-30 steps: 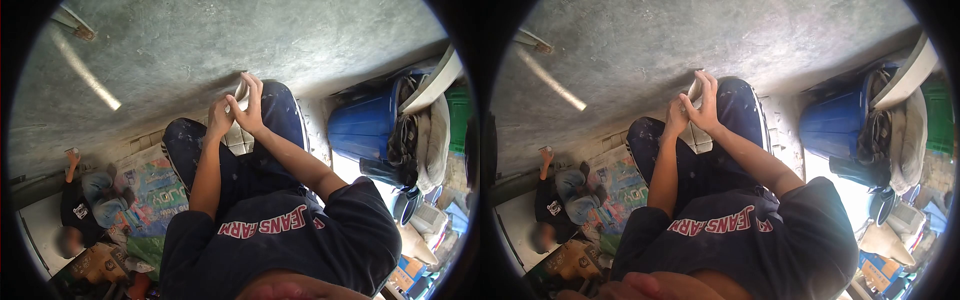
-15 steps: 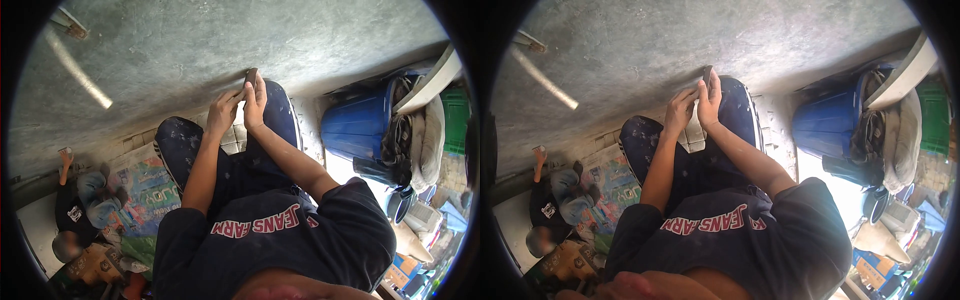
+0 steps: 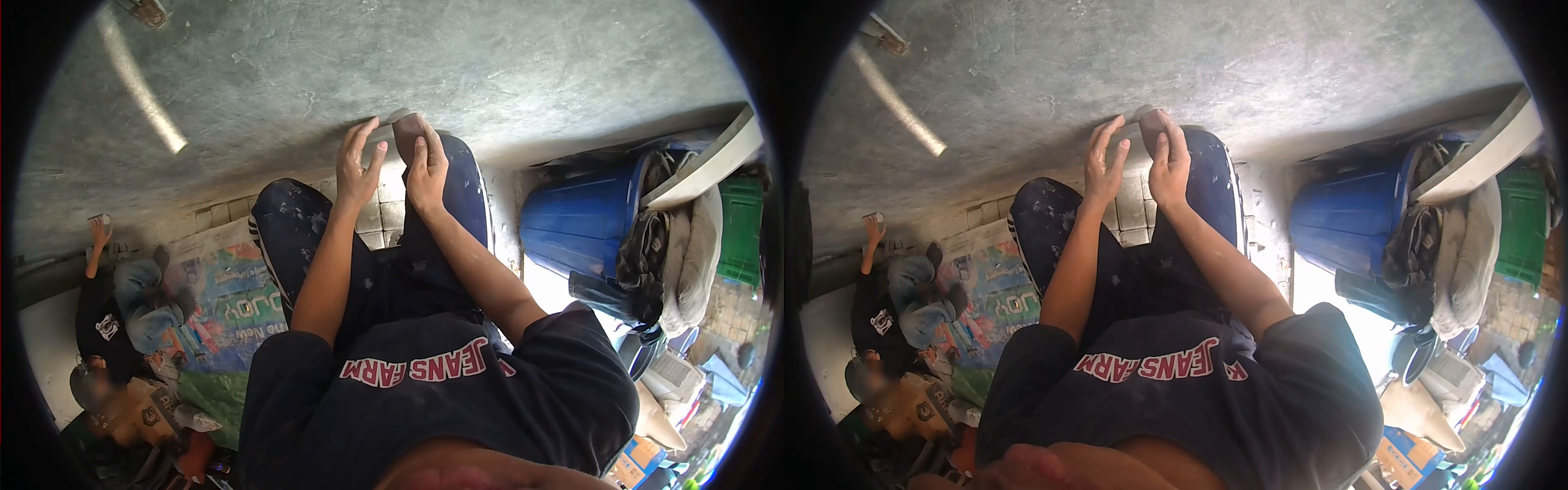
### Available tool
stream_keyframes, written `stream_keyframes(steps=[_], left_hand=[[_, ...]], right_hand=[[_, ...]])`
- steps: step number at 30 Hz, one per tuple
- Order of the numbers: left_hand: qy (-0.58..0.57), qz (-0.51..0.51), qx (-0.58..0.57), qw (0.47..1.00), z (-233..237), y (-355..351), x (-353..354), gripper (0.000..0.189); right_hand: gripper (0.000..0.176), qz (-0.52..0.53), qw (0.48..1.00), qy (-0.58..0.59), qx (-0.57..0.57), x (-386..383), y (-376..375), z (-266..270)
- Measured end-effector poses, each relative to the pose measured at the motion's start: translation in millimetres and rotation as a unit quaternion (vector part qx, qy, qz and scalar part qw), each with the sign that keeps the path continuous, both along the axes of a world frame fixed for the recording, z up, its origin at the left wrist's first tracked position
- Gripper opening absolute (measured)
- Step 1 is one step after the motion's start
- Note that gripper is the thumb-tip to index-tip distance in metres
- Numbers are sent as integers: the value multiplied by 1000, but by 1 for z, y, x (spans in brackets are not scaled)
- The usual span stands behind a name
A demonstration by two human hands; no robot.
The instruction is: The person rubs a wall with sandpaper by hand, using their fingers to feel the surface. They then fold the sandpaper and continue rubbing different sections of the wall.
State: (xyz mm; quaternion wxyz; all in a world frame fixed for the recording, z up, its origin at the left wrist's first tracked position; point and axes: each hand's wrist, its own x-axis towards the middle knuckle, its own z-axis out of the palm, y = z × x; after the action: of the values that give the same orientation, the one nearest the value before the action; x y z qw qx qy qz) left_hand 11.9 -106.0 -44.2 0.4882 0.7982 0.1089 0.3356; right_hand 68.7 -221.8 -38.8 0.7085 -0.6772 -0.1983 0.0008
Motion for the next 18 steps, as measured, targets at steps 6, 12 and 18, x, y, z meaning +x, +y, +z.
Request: stream_keyframes(steps=[6,12,18], left_hand=[[-17,-3,-59,998,2,2,0,33],[20,-22,-278,960,-1,3,-4,24],[80,-44,-314,945,5,8,-7,19]], right_hand=[[31,116,993,0,10,-11,2,10],[31,227,952,164,128,-2,-4,8],[41,217,935,262,104,-8,-1,8]])
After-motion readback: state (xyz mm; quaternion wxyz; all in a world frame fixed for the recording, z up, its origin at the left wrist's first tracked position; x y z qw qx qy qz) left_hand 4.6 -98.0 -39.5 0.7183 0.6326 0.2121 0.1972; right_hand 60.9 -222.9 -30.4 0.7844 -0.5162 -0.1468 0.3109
